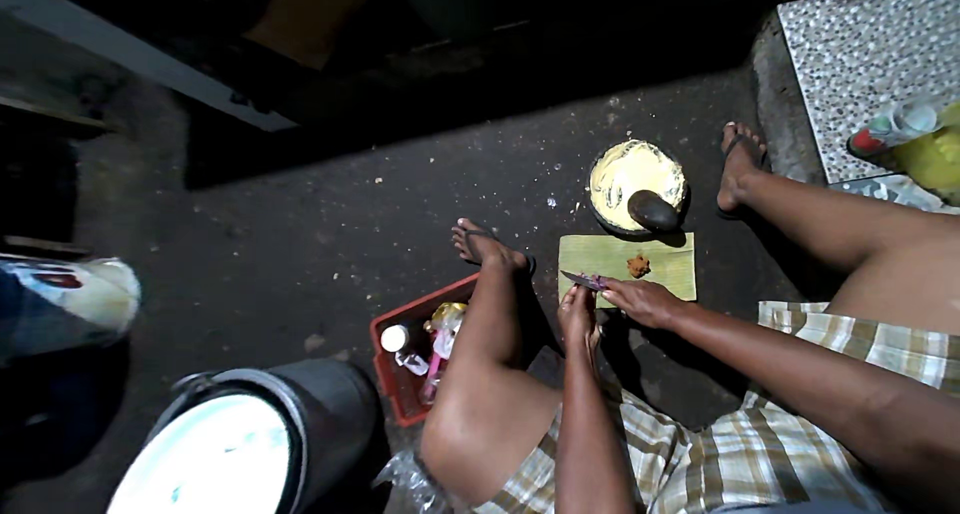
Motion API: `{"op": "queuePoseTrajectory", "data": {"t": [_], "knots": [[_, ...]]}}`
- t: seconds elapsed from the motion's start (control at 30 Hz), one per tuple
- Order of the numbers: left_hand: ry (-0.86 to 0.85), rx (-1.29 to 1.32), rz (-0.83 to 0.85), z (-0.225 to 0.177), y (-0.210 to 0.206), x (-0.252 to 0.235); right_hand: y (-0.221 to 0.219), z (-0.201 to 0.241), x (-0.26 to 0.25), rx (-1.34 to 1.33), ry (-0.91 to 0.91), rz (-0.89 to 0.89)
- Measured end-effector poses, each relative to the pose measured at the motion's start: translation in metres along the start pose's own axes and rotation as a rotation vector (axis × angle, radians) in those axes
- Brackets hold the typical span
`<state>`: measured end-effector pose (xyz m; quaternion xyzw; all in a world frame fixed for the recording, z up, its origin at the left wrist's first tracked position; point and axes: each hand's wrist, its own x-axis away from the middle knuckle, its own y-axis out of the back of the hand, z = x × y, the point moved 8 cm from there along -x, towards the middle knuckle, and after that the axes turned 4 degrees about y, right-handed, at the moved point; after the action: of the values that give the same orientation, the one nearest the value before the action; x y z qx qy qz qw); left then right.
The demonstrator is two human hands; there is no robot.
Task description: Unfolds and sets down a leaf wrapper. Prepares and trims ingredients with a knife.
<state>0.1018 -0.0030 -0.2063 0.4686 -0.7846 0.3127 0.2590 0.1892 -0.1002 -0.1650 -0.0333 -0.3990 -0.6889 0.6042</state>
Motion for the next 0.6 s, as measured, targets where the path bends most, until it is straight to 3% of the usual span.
{"op": "queuePoseTrajectory", "data": {"t": [0.3, 0.43, 0.6], "knots": [[-0.015, -0.102, 0.057, 0.001, -0.006, 0.001, 0.004, -0.007, -0.03, -0.041, 0.023, -0.04], [-0.032, -0.062, -0.049, -0.005, 0.007, -0.007, -0.005, 0.001, -0.015, -0.015, 0.031, 0.009], [-0.01, -0.057, -0.04, -0.004, 0.003, -0.009, -0.005, -0.004, -0.006, -0.031, 0.022, 0.005]]}}
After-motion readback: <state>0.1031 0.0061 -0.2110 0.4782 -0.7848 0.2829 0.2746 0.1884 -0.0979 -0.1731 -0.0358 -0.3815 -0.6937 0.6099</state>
